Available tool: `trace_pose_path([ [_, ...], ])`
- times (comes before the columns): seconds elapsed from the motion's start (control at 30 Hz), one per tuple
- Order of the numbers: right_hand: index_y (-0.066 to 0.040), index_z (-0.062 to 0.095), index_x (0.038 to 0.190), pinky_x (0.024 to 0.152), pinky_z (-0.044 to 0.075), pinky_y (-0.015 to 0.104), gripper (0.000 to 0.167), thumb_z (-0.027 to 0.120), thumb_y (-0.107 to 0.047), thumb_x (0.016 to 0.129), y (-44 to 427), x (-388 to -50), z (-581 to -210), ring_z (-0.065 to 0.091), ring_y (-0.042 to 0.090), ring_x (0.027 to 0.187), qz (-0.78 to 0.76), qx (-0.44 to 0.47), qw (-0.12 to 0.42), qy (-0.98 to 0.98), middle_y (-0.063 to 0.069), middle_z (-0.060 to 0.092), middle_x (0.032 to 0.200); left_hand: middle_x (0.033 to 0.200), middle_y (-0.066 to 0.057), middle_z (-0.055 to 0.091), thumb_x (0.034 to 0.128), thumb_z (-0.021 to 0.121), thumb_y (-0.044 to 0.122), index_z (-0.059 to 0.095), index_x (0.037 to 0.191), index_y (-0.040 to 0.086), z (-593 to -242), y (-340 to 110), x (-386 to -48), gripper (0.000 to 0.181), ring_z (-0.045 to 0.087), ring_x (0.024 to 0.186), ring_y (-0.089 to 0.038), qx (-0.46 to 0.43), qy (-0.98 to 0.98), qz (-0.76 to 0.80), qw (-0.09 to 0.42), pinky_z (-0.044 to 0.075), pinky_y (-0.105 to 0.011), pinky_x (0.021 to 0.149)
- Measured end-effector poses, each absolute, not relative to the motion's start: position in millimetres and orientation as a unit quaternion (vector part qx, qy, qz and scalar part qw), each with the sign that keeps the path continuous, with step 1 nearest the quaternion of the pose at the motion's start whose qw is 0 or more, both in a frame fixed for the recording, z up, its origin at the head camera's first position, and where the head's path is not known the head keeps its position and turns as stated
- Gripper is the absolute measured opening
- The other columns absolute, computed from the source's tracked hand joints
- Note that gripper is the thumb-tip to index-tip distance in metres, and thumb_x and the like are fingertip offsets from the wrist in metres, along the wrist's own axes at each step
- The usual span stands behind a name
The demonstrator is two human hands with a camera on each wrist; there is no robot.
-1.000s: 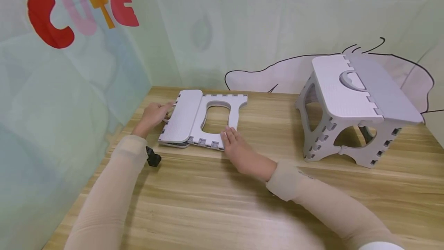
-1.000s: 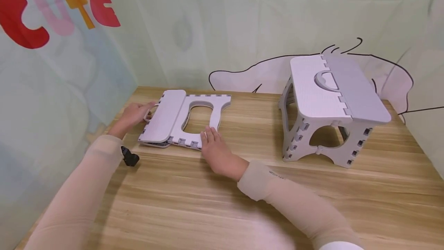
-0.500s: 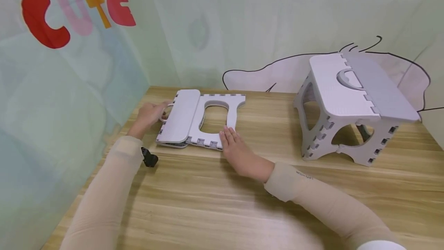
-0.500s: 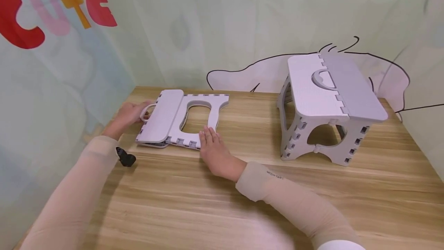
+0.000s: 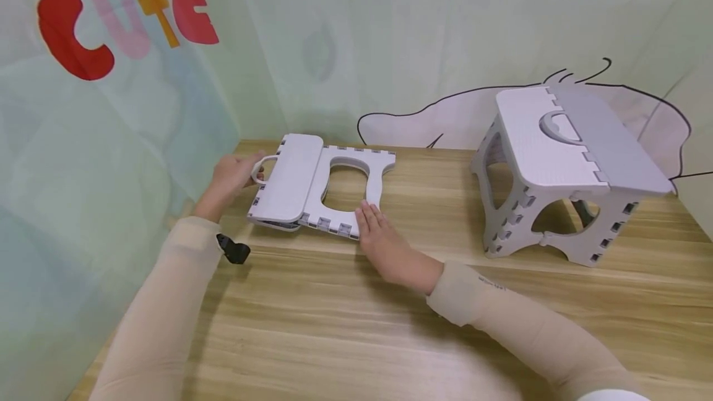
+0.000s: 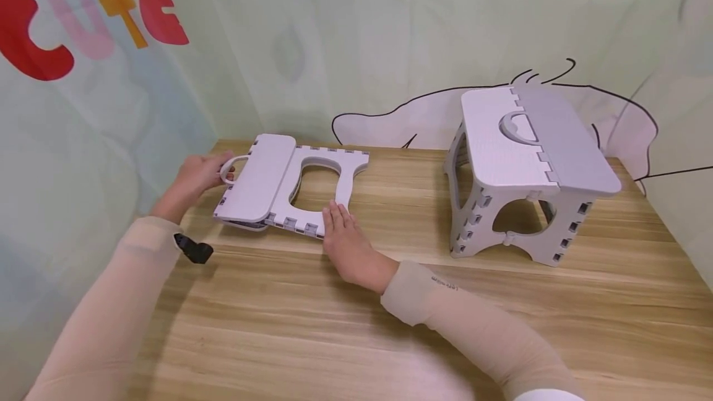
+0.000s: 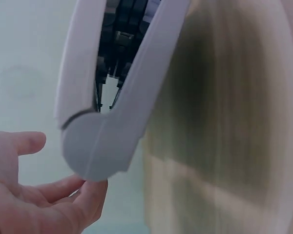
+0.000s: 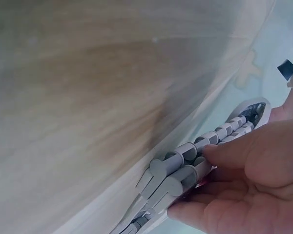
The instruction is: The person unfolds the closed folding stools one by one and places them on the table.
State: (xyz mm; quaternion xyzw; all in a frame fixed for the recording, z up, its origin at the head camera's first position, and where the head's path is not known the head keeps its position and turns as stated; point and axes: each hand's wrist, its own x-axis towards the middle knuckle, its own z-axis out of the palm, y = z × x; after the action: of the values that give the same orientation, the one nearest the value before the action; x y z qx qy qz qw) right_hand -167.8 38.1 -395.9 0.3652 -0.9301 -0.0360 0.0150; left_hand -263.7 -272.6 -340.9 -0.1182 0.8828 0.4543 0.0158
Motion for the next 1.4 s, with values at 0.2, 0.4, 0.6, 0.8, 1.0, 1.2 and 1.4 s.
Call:
trace_pose_path([
  [0.2, 0.021, 0.028, 0.145, 0.116, 0.025, 0.046, 0.060, 0.057, 0.007, 0.094, 41, -165, -397, 0.025, 0.045, 0.144, -0.074, 0.377, 0.045, -0.922, 0.038, 0.027, 0.151, 0.104, -0.011, 0.064, 0.1020, 0.048, 0.049, 0.055, 0.127, -0.010, -323, -267, -258, 0.065, 0.062, 0.080, -0.007, -0.113, 0.861, 0.495, 0.011, 0.051, -0.033, 0.095],
  [0.4, 0.022, 0.034, 0.141, 0.116, 0.027, 0.045, 0.054, 0.057, 0.007, 0.095, 44, -163, -394, 0.029, 0.045, 0.142, -0.091, 0.371, 0.076, -0.921, 0.038, 0.033, 0.148, 0.114, -0.015, 0.058, 0.1013, 0.049, 0.050, 0.053, 0.131, -0.009, -304, -258, -253, 0.066, 0.064, 0.090, -0.010, -0.102, 0.851, 0.515, 0.004, 0.053, -0.022, 0.088],
  [0.6, 0.022, 0.037, 0.139, 0.114, 0.032, 0.042, 0.049, 0.056, 0.007, 0.096, 46, -161, -396, 0.036, 0.043, 0.139, -0.084, 0.352, 0.111, -0.926, 0.037, 0.038, 0.145, 0.128, -0.019, 0.052, 0.1006, 0.050, 0.051, 0.049, 0.138, -0.011, -288, -249, -251, 0.072, 0.061, 0.103, -0.016, -0.083, 0.845, 0.528, -0.004, 0.050, -0.025, 0.095],
  [0.8, 0.023, 0.037, 0.139, 0.112, 0.034, 0.041, 0.050, 0.056, 0.010, 0.095, 48, -159, -399, 0.041, 0.044, 0.136, -0.023, 0.332, 0.122, -0.935, 0.040, 0.038, 0.144, 0.127, -0.017, 0.051, 0.1009, 0.052, 0.048, 0.046, 0.139, -0.013, -274, -240, -247, 0.072, 0.061, 0.102, -0.014, -0.066, 0.837, 0.542, -0.013, 0.049, -0.027, 0.098],
  [1.0, 0.022, 0.033, 0.141, 0.112, 0.034, 0.040, 0.051, 0.053, 0.011, 0.096, 48, -157, -395, 0.039, 0.043, 0.138, 0.014, 0.305, 0.097, -0.947, 0.038, 0.036, 0.146, 0.123, -0.016, 0.051, 0.1013, 0.053, 0.044, 0.050, 0.132, -0.014, -264, -232, -244, 0.066, 0.061, 0.101, -0.016, -0.050, 0.829, 0.557, -0.018, 0.050, -0.024, 0.095],
  [1.2, 0.020, 0.031, 0.144, 0.106, 0.040, 0.038, 0.053, 0.053, 0.009, 0.098, 49, -155, -393, 0.036, 0.040, 0.140, 0.047, 0.281, 0.071, -0.956, 0.036, 0.033, 0.149, 0.136, -0.019, 0.047, 0.1007, 0.054, 0.046, 0.050, 0.137, -0.011, -256, -226, -241, 0.067, 0.057, 0.117, -0.023, -0.050, 0.838, 0.543, -0.018, 0.047, -0.029, 0.101],
  [1.4, 0.017, 0.028, 0.147, 0.092, 0.052, 0.037, 0.054, 0.051, 0.009, 0.099, 51, -154, -393, 0.035, 0.039, 0.141, 0.080, 0.261, 0.053, -0.960, 0.034, 0.030, 0.152, 0.147, -0.020, 0.043, 0.1010, 0.052, 0.048, 0.047, 0.142, -0.008, -251, -221, -240, 0.070, 0.054, 0.127, -0.029, -0.041, 0.850, 0.524, -0.021, 0.044, -0.033, 0.105],
])
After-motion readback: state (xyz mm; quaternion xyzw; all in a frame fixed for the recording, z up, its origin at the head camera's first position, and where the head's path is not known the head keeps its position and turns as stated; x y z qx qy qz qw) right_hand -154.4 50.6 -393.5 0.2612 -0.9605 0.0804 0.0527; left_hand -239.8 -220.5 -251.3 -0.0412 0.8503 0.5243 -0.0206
